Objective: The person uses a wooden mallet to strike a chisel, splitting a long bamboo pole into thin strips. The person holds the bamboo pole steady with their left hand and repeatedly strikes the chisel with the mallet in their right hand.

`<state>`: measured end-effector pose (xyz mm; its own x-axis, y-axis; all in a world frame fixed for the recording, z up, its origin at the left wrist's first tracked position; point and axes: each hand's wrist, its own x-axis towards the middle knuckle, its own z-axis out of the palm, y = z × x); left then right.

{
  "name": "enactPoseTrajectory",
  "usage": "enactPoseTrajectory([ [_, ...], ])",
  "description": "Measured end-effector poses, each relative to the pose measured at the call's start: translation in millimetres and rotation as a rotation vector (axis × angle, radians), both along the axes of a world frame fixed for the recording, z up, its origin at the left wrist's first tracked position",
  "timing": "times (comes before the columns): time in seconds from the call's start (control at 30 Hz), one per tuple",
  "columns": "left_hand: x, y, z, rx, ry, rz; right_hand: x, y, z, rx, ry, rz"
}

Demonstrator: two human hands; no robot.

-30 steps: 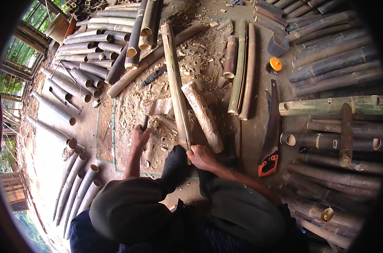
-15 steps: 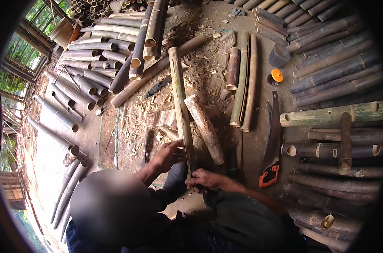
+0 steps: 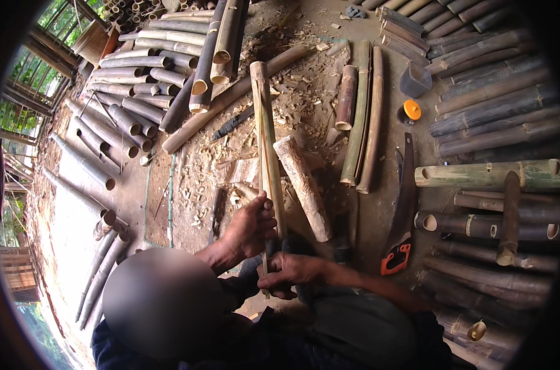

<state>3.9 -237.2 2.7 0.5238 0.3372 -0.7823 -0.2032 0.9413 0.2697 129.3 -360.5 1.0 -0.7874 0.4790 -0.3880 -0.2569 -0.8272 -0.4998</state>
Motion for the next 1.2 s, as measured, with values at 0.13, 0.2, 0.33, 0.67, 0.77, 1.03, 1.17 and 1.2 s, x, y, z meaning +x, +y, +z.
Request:
enactPoseTrajectory([
  [0.13, -12, -3, -41, 0.169, -0.034, -0.114, -8, -8, -24, -0.007, -0.078, -0.004],
  [0.2, -10, -4, -53, 0.255, -0.025, -0.184, -1, -15, -35, -0.026, -0.162, -0.015],
  [0.33, -4, 3, -55, 0.233, 0.046, -0.119, 6, -20, -33, -0.03, -0.081, -0.078],
  [0.67, 27, 33, 6, 0.244, -0.274, 0.043, 29, -9, 50, -0.026, 0.212, -0.232],
  [0.77, 22, 40, 1, 0.469, -0.201, -0.114, 40, -14, 44, -0.016, 0.343, -0.313],
  [1.03, -52, 101, -57, 0.692, 0.309, -0.145, 34, -22, -34, 0.168, -0.618, 0.207],
  [1.17, -49, 78, -82, 0.664, 0.371, -0.174, 58, -3, -38, 0.357, -1.022, 0.07],
  [1.2, -47, 71, -87, 0.659, 0.371, -0.191, 71, 2, -36, 0.376, -1.077, -0.097],
])
